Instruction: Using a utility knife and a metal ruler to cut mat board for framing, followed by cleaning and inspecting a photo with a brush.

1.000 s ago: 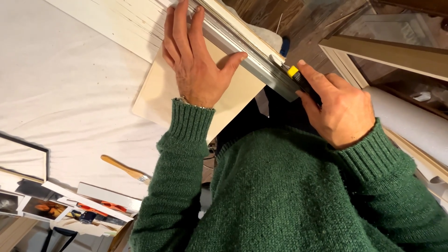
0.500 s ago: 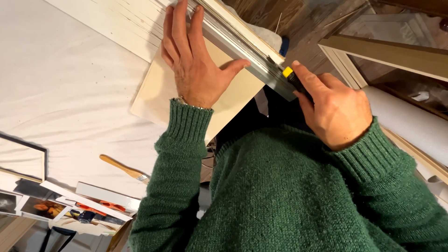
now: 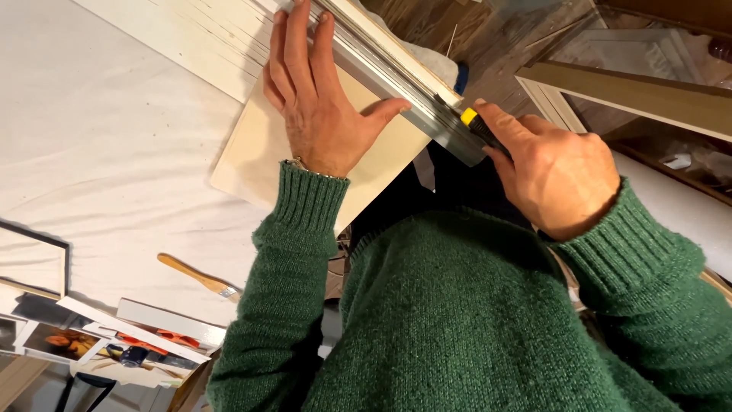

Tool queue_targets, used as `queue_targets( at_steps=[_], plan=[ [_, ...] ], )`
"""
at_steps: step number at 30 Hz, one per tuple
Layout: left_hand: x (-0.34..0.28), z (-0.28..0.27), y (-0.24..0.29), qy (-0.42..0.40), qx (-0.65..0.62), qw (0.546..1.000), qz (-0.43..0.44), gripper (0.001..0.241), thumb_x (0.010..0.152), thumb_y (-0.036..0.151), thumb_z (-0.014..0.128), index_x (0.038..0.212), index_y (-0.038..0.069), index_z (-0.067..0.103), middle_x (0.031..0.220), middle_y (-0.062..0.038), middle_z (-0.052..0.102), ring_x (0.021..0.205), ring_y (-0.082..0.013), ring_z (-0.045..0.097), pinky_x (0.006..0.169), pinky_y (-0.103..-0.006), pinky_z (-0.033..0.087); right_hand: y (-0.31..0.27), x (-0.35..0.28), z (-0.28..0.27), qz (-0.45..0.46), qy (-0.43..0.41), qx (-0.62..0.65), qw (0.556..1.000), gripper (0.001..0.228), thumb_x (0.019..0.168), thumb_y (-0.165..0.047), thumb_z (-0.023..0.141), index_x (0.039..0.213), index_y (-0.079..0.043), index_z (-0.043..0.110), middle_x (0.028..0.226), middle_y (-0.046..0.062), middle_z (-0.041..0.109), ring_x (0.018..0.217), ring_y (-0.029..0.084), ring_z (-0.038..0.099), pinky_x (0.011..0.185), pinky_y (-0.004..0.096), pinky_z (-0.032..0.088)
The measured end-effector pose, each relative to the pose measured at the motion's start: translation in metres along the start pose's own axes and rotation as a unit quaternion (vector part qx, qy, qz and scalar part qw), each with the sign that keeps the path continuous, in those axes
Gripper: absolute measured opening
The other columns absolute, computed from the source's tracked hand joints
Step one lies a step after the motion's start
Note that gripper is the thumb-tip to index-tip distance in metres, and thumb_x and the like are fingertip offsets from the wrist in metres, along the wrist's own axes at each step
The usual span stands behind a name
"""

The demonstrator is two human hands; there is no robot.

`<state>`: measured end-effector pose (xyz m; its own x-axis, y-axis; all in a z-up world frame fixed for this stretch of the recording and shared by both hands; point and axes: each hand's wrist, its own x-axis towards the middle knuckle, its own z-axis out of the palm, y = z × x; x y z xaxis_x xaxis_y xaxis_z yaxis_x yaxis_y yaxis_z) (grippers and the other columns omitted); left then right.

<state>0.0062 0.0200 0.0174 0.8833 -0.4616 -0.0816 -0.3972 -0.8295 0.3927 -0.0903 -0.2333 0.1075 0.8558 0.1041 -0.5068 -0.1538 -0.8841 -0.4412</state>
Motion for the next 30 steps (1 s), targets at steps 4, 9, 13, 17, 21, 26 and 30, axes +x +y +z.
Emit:
queue_targets(
  at_steps=[4, 9, 13, 17, 21, 26, 30],
  plan=[
    [0.001, 0.002, -0.001, 0.017, 0.0, 1.0, 0.013, 0.12, 0.076, 0.07, 0.097, 0.154, 0.002, 0.036, 0.167, -0.01, 0.022, 0.156, -0.0337, 0.021, 0.126, -0.0544, 0.022, -0.003, 0.001, -0.001, 0.013, -0.007, -0.019, 1.0, 0.053, 0.096, -0.027, 0.069, 0.146, -0.017, 0.059, 0.082, 0.009, 0.069, 0.056, 0.031, 0.065, 0.051, 0.044, 0.056],
    [-0.001, 0.001, 0.0, 0.017, -0.001, 1.0, 0.013, 0.12, 0.075, 0.069, 0.096, 0.152, 0.0, 0.036, 0.166, -0.009, 0.021, 0.155, -0.0326, 0.018, 0.124, -0.0531, 0.021, -0.004, -0.001, -0.001, 0.034, -0.02, -0.015, 0.999, 0.052, 0.096, -0.026, 0.069, 0.146, -0.018, 0.059, 0.078, 0.009, 0.068, 0.053, 0.031, 0.064, 0.051, 0.044, 0.056],
    [-0.002, 0.004, -0.002, 0.023, 0.009, 0.999, 0.023, 0.119, 0.077, 0.07, 0.094, 0.154, 0.001, 0.035, 0.167, -0.012, 0.02, 0.156, -0.0342, 0.018, 0.124, -0.056, 0.021, -0.003, -0.002, -0.001, 0.013, -0.003, -0.001, 1.0, 0.053, 0.095, -0.026, 0.069, 0.146, -0.016, 0.059, 0.08, 0.009, 0.068, 0.055, 0.03, 0.065, 0.052, 0.043, 0.056],
    [-0.003, 0.004, -0.002, 0.027, -0.002, 0.999, 0.033, 0.118, 0.078, 0.069, 0.094, 0.153, 0.001, 0.033, 0.166, -0.012, 0.019, 0.155, -0.0336, 0.016, 0.124, -0.0546, 0.019, -0.004, -0.001, -0.006, 0.036, -0.034, -0.018, 0.999, 0.053, 0.097, -0.027, 0.068, 0.147, -0.015, 0.059, 0.079, 0.009, 0.069, 0.054, 0.029, 0.065, 0.052, 0.042, 0.056],
    [-0.002, 0.003, 0.003, 0.032, -0.002, 0.999, 0.027, 0.12, 0.077, 0.07, 0.095, 0.153, 0.002, 0.033, 0.166, -0.011, 0.019, 0.155, -0.0335, 0.016, 0.124, -0.0535, 0.02, -0.006, -0.001, -0.021, -0.019, 0.039, -0.007, 0.999, 0.05, 0.093, -0.026, 0.072, 0.141, -0.012, 0.064, 0.096, 0.013, 0.074, 0.066, 0.031, 0.07, 0.059, 0.042, 0.057],
    [0.001, -0.002, 0.008, 0.003, -0.034, 0.999, -0.005, 0.118, 0.077, 0.068, 0.096, 0.156, 0.002, 0.037, 0.17, -0.013, 0.021, 0.159, -0.0372, 0.02, 0.129, -0.0566, 0.022, -0.027, 0.03, -0.027, -0.017, 0.119, 0.089, 0.989, 0.046, 0.094, -0.01, 0.071, 0.138, 0.0, 0.062, 0.099, 0.022, 0.072, 0.072, 0.035, 0.071, 0.062, 0.043, 0.058],
    [-0.001, -0.002, 0.004, 0.018, -0.019, 0.999, 0.02, 0.115, 0.085, 0.071, 0.09, 0.157, 0.0, 0.036, 0.17, -0.014, 0.02, 0.159, -0.0375, 0.02, 0.123, -0.0548, 0.02, -0.039, 0.06, -0.014, -0.063, 0.14, 0.103, 0.983, 0.049, 0.1, -0.014, 0.073, 0.146, -0.004, 0.061, 0.106, 0.019, 0.072, 0.081, 0.035, 0.072, 0.072, 0.043, 0.06]
  ],
)
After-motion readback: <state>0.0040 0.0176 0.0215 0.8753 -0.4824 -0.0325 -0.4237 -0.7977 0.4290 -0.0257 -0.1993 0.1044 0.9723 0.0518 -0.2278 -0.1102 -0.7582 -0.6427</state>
